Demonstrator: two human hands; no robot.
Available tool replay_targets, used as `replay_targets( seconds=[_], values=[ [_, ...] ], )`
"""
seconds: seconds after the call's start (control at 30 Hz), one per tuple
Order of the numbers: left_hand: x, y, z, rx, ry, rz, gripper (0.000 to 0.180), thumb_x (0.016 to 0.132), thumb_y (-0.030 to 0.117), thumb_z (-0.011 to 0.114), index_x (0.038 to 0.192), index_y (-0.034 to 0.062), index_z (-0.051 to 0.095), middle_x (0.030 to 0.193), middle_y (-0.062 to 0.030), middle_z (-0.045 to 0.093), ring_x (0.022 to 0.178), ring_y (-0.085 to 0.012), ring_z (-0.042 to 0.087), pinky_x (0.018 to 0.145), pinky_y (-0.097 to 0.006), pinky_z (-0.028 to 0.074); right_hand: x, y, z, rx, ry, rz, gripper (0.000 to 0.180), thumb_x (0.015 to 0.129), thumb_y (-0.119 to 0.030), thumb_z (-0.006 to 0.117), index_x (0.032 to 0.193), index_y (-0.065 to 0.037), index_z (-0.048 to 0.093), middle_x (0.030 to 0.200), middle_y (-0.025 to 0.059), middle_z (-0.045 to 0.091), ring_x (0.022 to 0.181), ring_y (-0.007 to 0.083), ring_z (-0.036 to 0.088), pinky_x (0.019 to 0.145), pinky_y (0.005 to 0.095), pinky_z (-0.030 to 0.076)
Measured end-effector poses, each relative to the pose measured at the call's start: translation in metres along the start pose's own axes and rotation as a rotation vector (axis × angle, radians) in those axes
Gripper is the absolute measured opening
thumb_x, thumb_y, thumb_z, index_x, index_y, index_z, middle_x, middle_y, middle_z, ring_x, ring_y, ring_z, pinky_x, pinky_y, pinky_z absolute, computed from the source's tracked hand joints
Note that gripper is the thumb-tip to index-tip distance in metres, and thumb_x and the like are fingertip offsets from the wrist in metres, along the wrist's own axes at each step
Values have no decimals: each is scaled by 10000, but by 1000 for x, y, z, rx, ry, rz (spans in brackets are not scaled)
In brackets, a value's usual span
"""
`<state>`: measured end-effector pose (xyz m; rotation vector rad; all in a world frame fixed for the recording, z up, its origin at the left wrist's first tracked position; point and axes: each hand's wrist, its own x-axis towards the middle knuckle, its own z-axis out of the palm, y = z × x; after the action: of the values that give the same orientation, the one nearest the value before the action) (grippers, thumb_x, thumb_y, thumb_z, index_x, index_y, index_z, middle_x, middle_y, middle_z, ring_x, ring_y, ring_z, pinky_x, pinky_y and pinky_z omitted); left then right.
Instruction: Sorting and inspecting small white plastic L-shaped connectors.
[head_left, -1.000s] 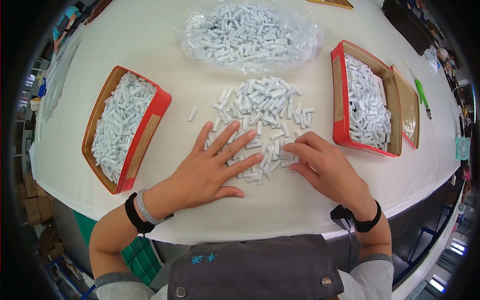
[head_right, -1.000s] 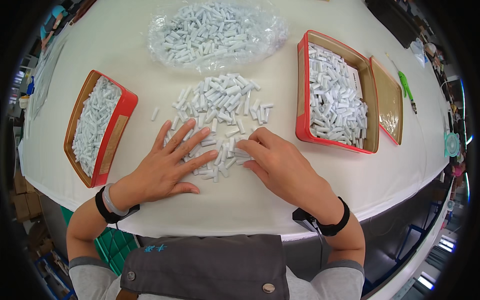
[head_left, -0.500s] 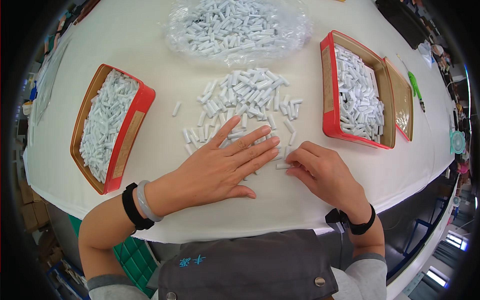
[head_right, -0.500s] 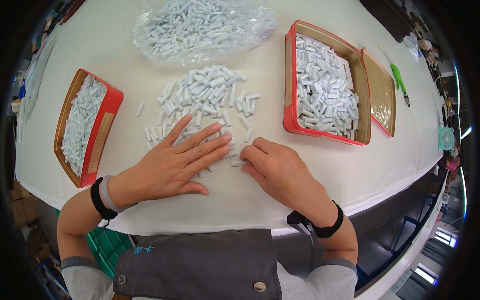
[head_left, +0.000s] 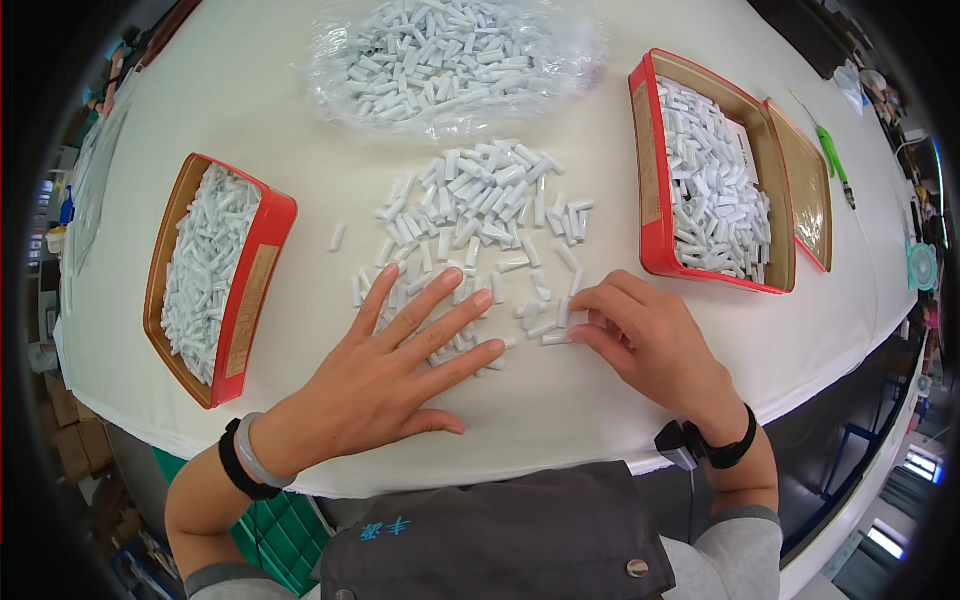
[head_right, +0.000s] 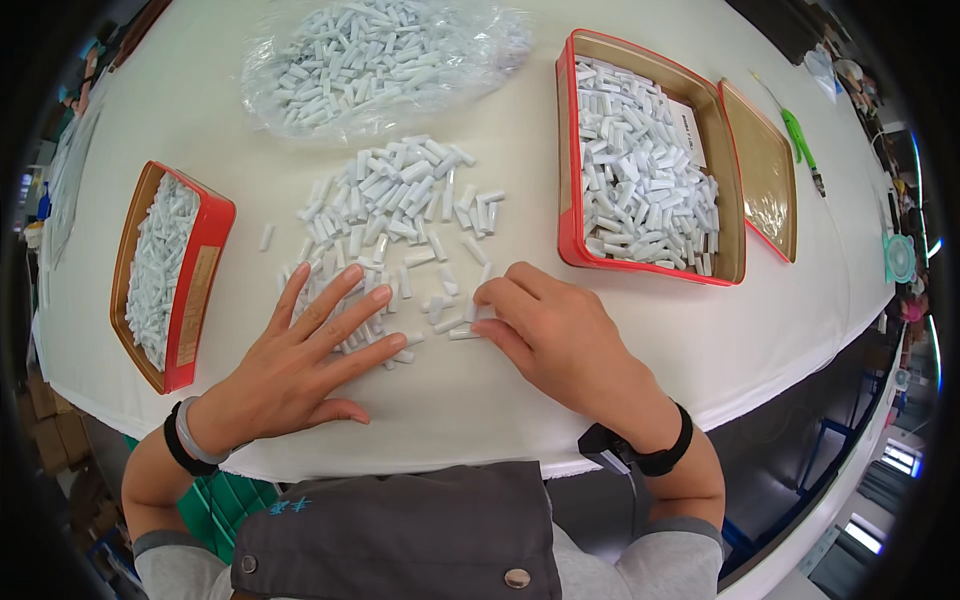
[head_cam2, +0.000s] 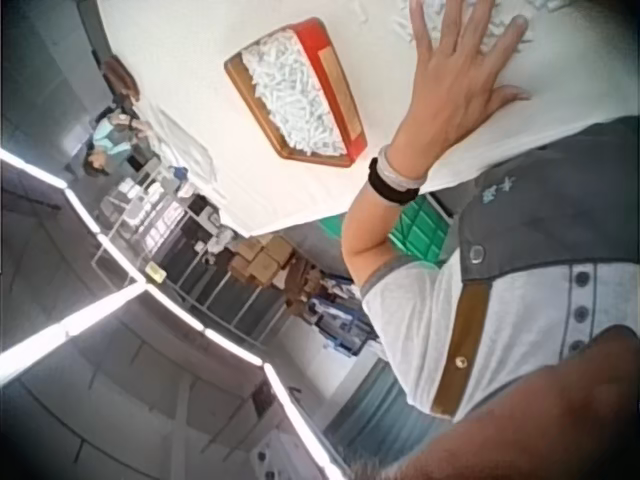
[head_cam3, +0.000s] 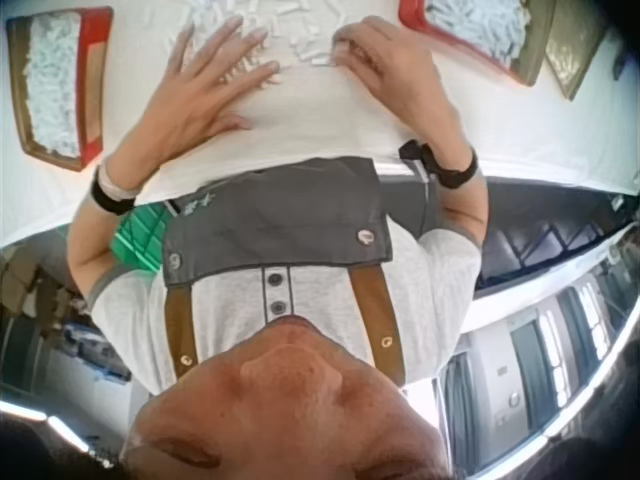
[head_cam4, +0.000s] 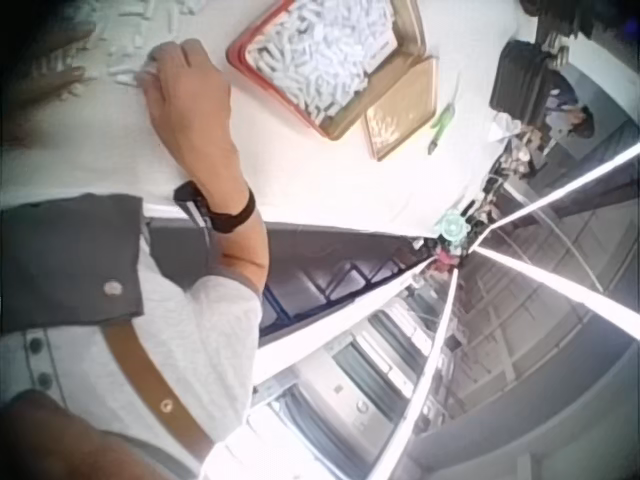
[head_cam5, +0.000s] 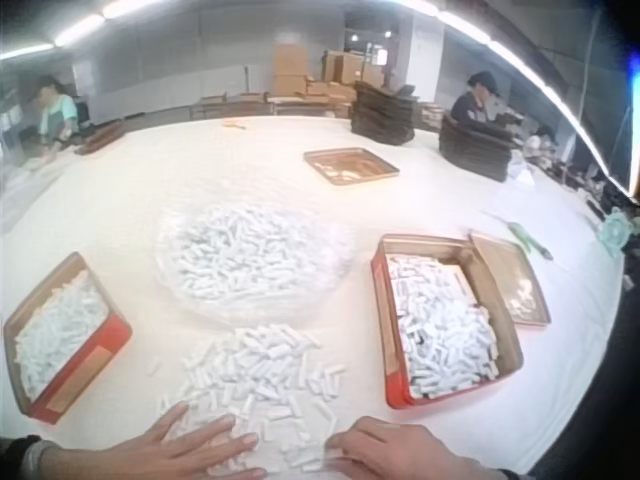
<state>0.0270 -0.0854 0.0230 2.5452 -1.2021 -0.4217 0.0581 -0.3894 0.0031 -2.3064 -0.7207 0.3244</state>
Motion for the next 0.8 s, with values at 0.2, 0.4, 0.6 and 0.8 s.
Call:
replay_targets(
  seconds=[0.2,0.4,0.6,0.8],
  values=[
    [-35,11,2,-452,332,-128,486,921,171,771,1370,47,634,1342,-167,650,1245,-347,641,1001,-432,542,38,-5,4,-137,138,-114,169,914,-117,728,1040,-46,641,930,101,625,762,319,664,621,419,515],
    [-57,23,29,-1507,169,-479,276,1073,81,568,1295,-67,639,1157,-157,721,1067,-222,723,919,-326,592,51,-10,12,-307,21,-84,188,904,-106,722,1054,-34,634,937,114,643,798,338,677,637,428,525],
    [-41,25,30,-1857,165,-476,378,1123,184,464,1382,-70,568,1314,-191,668,1198,-292,682,1039,-418,555,49,-28,-4,-5,33,53,172,914,-85,707,1069,-49,641,936,112,664,799,313,681,639,423,522],
    [-13,25,30,-1977,145,-398,392,1120,172,461,1423,-66,532,1392,-198,618,1294,-306,622,1118,-420,497,43,-32,8,-198,91,-11,197,894,-99,739,1054,-45,638,928,101,653,804,305,678,657,406,528]
  ],
)
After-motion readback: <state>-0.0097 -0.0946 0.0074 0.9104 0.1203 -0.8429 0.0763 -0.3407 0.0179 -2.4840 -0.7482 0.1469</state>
